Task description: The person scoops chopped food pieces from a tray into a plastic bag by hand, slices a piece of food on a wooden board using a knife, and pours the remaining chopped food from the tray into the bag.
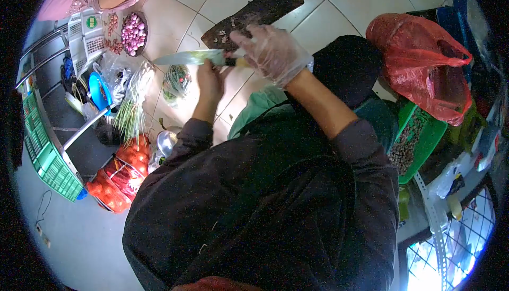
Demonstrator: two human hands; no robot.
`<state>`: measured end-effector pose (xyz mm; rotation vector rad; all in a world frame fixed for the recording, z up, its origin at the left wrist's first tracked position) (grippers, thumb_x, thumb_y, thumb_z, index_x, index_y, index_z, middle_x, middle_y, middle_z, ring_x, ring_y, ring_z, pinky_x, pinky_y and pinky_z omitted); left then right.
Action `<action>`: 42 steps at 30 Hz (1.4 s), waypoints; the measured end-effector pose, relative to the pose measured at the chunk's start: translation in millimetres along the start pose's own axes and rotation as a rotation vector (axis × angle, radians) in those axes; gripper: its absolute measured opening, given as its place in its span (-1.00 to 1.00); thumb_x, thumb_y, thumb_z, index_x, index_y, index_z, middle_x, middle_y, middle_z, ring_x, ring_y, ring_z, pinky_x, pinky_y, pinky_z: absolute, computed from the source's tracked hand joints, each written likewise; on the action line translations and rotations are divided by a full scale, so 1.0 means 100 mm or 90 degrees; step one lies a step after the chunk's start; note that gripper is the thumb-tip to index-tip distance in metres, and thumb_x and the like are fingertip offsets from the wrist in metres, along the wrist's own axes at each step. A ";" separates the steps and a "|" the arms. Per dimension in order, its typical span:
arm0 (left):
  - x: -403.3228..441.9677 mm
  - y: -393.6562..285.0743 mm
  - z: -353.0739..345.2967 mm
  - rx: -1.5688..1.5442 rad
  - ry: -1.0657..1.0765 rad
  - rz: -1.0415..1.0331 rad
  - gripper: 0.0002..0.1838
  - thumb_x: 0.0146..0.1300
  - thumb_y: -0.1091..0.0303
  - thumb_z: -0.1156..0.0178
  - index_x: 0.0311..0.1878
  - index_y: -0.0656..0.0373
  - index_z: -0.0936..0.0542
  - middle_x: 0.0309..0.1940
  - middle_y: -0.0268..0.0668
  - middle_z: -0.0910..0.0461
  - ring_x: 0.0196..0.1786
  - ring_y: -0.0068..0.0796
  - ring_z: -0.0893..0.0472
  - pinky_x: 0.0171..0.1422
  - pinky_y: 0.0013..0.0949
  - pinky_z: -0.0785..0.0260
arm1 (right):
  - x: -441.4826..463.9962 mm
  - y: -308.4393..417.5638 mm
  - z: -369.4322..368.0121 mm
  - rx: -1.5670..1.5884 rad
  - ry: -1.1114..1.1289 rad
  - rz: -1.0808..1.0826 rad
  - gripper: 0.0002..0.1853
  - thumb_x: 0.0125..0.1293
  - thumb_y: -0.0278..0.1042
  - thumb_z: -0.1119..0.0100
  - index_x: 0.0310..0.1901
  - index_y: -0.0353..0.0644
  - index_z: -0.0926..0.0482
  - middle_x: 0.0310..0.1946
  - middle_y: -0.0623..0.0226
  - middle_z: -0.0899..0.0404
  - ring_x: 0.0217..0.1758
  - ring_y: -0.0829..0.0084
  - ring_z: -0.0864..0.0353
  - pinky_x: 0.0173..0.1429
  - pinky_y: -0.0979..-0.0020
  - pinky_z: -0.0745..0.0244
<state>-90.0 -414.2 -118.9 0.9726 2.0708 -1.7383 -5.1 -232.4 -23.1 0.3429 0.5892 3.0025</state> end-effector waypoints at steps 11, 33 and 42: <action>1.00 0.22 1.89 0.439 -0.246 -0.050 -0.74 0.36 0.32 0.17 0.02 0.27 -0.25 -0.41 -0.15 -0.47 -0.50 -0.38 -0.52 -0.39 -0.30 -0.41 | -0.97 -0.75 1.07 -0.013 -0.145 -0.234 -0.58 0.26 -0.41 -0.16 0.18 -0.13 -0.47 0.05 0.10 -0.54 0.13 0.11 -0.50 0.21 0.21 -0.42; 0.92 0.00 0.01 1.112 0.130 -0.460 0.27 -0.36 0.02 -0.50 0.45 0.17 0.00 0.39 0.11 -0.04 0.43 0.19 -0.04 0.34 0.23 -0.10 | -1.79 -0.78 1.61 -0.006 -0.246 -0.408 -0.64 0.31 -0.47 -0.11 0.14 -0.21 -0.48 0.05 0.08 -0.52 0.08 0.11 -0.54 0.16 0.23 -0.43; 0.71 0.05 -0.04 0.996 0.158 -0.569 0.27 -0.39 0.04 -0.51 0.44 0.23 -0.04 0.16 0.26 -0.19 0.19 0.26 -0.20 0.30 0.15 -0.05 | -1.89 -0.55 1.53 0.006 -0.246 -0.368 -0.60 0.20 -0.48 -0.16 0.11 -0.16 -0.50 0.00 0.15 -0.57 0.06 0.11 -0.54 0.18 0.17 -0.42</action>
Point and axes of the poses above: each hand's wrist, its own x-axis towards the middle knuckle, its own z-axis out of the back of the hand, y = z × x, the point moved 4 cm from there along x, towards the middle knuckle
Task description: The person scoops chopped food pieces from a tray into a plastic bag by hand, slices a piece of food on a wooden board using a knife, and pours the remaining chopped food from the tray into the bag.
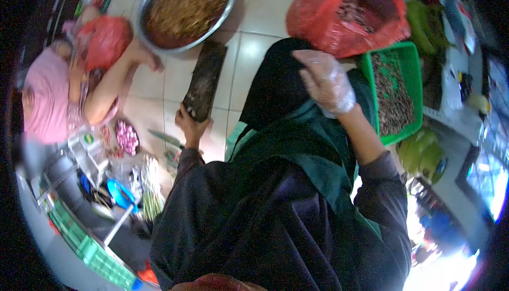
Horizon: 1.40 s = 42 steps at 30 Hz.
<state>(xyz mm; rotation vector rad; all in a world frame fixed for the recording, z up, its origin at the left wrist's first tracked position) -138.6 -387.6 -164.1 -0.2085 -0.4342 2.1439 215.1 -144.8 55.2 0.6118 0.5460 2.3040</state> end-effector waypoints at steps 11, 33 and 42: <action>-0.06 -0.59 0.96 0.035 0.005 -0.031 0.17 -0.37 0.20 -0.39 0.42 0.25 -0.06 0.19 0.20 -0.17 0.25 0.23 -0.14 0.35 0.16 0.01 | 0.13 0.09 -0.37 0.111 -0.020 -0.004 -0.52 0.22 -0.32 -0.14 0.19 -0.16 -0.39 -0.04 0.04 -0.55 0.03 0.04 -0.53 0.13 0.12 -0.47; 0.33 -4.40 1.40 -0.037 -0.023 -0.642 0.16 -0.36 0.23 -0.53 0.38 0.21 -0.09 0.21 0.07 -0.23 0.28 0.13 -0.18 0.39 0.11 0.06 | -0.82 -0.15 1.27 -0.086 -0.453 -0.056 -0.62 0.06 -0.44 -0.32 -0.02 -0.16 -0.55 -0.07 0.16 -0.58 -0.06 0.09 -0.57 0.00 0.19 -0.51; -0.16 -6.12 0.69 -0.032 -0.136 -0.958 0.09 -0.35 0.17 -0.54 0.38 -0.08 -0.23 0.25 -0.15 -0.22 0.28 -0.02 -0.19 0.21 0.07 -0.16 | -1.28 -0.74 1.84 -0.342 -0.515 -0.162 -0.65 0.03 -0.27 -0.30 -0.09 -0.03 -0.57 0.09 0.23 -0.46 0.15 0.08 -0.46 0.14 0.07 -0.46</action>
Point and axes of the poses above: each hand's wrist, its own x-axis towards the middle knuckle, its own z-axis out of the back of the hand, y = z × x, the point moved 4 cm from there along x, towards the middle knuckle
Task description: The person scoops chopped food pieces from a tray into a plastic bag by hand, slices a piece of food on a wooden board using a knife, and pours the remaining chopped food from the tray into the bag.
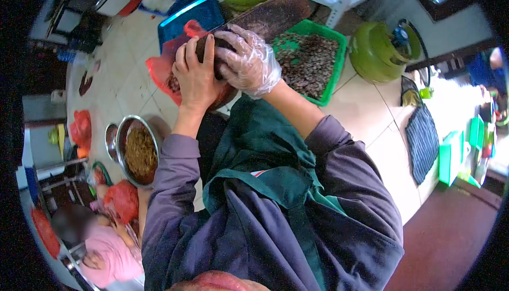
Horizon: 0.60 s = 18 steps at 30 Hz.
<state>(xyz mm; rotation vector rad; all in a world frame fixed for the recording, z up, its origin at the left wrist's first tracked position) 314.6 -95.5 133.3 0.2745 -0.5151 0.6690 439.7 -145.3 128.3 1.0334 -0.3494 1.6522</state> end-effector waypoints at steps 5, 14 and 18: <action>0.29 -0.20 -0.36 0.021 0.027 -0.083 0.18 -0.35 0.10 -0.55 0.44 -0.20 -0.11 0.31 -0.23 -0.15 0.31 -0.08 -0.15 0.18 0.06 -0.18 | -0.64 -0.67 0.30 -0.059 0.097 -0.105 -0.77 0.08 -0.33 -0.27 -0.18 -0.03 -0.60 -0.07 0.27 -0.55 0.03 0.16 -0.55 0.06 0.16 -0.51; 0.36 -0.42 -0.35 -0.151 0.112 -0.046 0.18 -0.36 0.16 -0.52 0.41 0.15 -0.10 0.26 -0.05 -0.19 0.31 0.05 -0.15 0.40 0.06 0.01 | -1.70 -1.58 0.58 0.545 -0.213 -1.005 -0.04 0.23 -0.08 -0.30 0.47 -0.14 0.14 0.21 0.10 -0.40 0.05 0.23 -0.53 -0.01 0.27 -0.53; 0.34 -0.71 -0.37 -0.251 0.138 -0.092 0.24 -0.39 0.20 -0.52 0.43 0.17 -0.03 0.26 -0.03 -0.19 0.32 0.04 -0.15 0.40 0.07 0.03 | -1.94 -1.49 0.57 0.947 -0.437 -0.911 -0.17 0.27 -0.10 -0.26 0.42 -0.09 0.03 0.08 0.22 -0.47 -0.18 0.27 -0.55 -0.17 0.23 -0.51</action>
Point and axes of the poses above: each hand's wrist, its own x-axis towards the middle knuckle, its own z-axis out of the back of the hand, y = z × x, the point moved 4 cm from there along x, towards the middle knuckle
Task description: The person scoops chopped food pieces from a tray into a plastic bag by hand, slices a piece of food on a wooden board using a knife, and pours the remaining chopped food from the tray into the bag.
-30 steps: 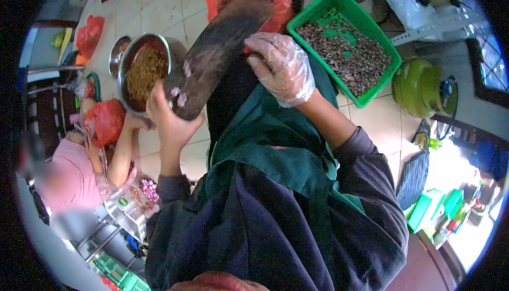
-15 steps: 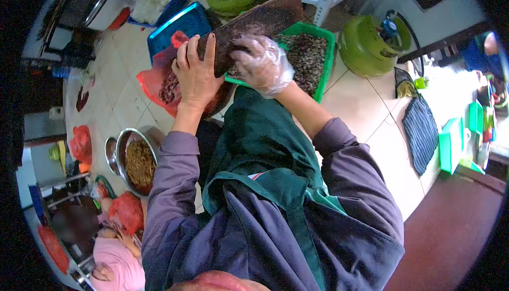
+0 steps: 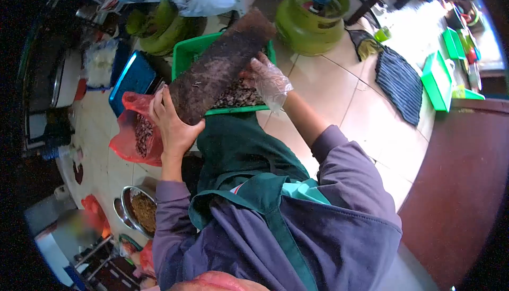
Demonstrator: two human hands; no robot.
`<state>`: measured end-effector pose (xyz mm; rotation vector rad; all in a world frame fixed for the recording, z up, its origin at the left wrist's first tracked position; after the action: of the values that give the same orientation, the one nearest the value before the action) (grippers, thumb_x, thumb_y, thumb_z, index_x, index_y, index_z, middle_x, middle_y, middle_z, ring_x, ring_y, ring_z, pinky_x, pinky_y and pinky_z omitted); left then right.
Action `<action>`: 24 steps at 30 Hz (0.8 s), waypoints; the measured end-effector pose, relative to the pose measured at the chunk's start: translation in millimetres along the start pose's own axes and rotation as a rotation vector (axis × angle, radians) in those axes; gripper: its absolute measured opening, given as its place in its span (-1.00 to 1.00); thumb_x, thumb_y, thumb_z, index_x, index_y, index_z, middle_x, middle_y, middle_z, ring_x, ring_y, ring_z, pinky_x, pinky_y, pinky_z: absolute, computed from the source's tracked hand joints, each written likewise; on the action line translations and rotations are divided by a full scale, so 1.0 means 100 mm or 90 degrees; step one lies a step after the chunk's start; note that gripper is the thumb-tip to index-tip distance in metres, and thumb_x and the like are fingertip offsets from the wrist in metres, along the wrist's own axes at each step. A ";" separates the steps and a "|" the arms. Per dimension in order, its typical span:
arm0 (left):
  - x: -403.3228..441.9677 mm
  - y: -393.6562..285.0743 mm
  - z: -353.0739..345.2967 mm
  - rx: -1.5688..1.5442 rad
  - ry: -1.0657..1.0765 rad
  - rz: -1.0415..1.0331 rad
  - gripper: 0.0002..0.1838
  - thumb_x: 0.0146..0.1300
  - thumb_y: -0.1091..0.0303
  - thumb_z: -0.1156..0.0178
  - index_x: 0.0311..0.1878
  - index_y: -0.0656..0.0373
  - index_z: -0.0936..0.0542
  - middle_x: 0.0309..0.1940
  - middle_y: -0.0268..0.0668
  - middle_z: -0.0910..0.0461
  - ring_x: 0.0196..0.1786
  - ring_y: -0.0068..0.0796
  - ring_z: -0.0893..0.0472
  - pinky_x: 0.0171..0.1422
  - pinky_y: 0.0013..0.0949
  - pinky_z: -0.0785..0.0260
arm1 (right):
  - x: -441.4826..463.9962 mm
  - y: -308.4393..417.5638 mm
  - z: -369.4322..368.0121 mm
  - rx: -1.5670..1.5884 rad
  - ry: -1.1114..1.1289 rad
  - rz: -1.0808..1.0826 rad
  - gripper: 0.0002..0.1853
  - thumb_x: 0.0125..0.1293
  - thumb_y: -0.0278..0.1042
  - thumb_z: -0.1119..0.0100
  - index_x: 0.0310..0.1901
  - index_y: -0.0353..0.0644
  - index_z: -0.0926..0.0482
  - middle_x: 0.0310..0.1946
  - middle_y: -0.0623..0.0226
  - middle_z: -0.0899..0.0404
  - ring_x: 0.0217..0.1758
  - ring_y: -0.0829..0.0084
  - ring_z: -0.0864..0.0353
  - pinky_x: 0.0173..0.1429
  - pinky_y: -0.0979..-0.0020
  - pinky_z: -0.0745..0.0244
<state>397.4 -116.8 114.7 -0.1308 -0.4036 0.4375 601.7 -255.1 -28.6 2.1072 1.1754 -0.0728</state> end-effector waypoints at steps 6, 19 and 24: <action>0.30 -0.55 -0.32 -0.154 0.028 -0.129 0.29 -0.36 0.13 -0.53 0.47 0.18 0.04 0.35 0.03 -0.09 0.36 0.09 -0.11 0.42 0.05 0.04 | -0.30 0.76 0.29 -0.033 -0.119 0.205 -0.63 0.26 -0.18 -0.28 0.01 -0.09 -0.42 -0.21 0.37 -0.59 -0.35 0.45 -0.56 -0.40 0.43 -0.47; -0.69 0.49 -0.31 -0.171 0.053 0.156 -0.19 0.06 0.29 -0.35 0.39 0.12 -0.24 0.45 0.13 0.11 0.46 0.13 -0.01 0.47 0.01 0.06 | 0.27 2.51 1.28 0.110 -0.426 0.462 -0.64 0.26 -0.15 -0.27 -0.02 -0.14 -0.49 -0.11 0.34 -0.55 -0.09 0.35 -0.50 -0.28 0.36 -0.57; -1.44 1.03 -0.37 -0.141 0.032 0.299 -0.25 0.06 0.34 -0.34 0.35 0.14 -0.29 0.46 0.11 0.11 0.45 0.14 -0.04 0.44 0.03 -0.03 | 0.35 2.71 1.17 0.026 -0.446 0.424 -0.61 0.30 -0.11 -0.20 0.05 -0.16 -0.45 0.03 0.32 -0.49 -0.03 0.34 -0.48 0.13 0.26 -0.46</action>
<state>253.4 -88.9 9.1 -0.4561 -0.3707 0.8495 860.8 -391.0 22.1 2.1290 0.0525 -0.4797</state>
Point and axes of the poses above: each hand's wrist, its own x-axis towards the middle knuckle, its own z-axis out of the back of the hand, y = z × x, the point moved 4 cm from there along x, towards the middle knuckle
